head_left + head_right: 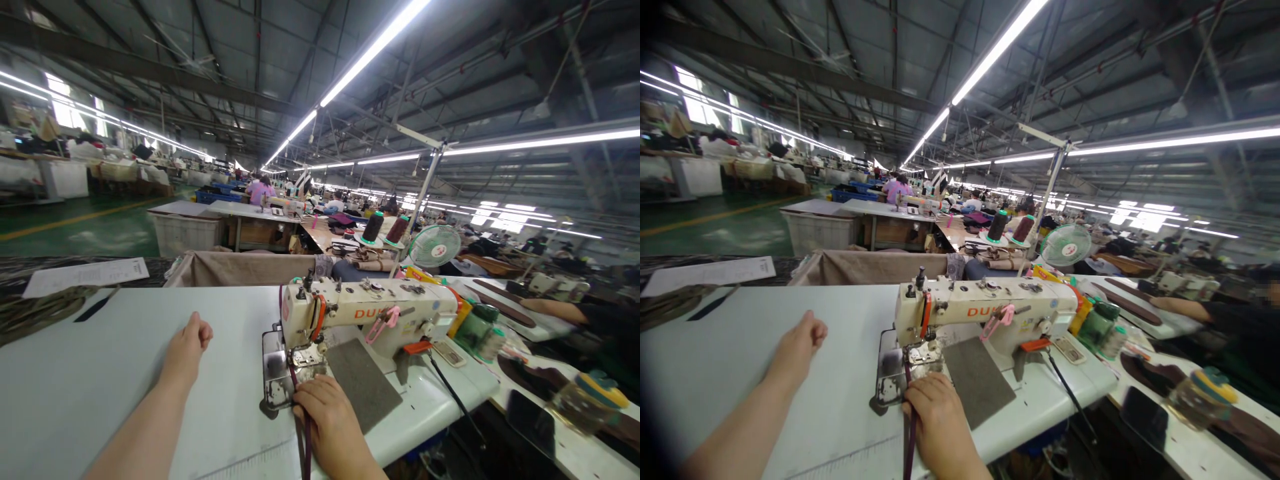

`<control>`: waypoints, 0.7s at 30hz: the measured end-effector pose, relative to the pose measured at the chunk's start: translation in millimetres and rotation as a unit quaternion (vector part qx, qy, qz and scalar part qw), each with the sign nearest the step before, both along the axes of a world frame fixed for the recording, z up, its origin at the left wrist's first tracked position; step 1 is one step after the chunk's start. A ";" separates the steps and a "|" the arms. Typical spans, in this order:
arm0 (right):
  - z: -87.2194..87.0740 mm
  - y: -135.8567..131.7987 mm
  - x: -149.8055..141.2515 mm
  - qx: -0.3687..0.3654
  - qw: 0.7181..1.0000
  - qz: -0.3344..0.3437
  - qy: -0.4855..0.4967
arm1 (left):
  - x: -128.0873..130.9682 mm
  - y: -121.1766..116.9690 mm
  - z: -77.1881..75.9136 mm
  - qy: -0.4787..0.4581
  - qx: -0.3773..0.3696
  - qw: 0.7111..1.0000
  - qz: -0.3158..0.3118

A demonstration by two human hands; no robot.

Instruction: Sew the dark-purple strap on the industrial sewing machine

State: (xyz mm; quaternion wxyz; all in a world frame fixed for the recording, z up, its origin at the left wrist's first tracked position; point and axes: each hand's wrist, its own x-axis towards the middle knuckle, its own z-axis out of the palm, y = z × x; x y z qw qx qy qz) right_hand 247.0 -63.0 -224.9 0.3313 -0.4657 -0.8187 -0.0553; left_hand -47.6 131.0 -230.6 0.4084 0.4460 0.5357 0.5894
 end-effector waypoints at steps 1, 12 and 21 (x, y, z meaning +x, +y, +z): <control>0.3 0.1 0.5 -0.002 1.000 0.001 0.001 | 0.2 0.6 -0.5 0.001 0.003 1.000 -0.001; 2.2 1.0 4.7 -0.022 0.999 0.020 0.011 | 2.3 6.3 -6.6 -0.037 0.027 0.999 -0.003; -0.3 3.9 5.7 -0.008 1.000 0.018 0.002 | 3.3 2.6 0.3 -0.026 0.023 0.999 0.004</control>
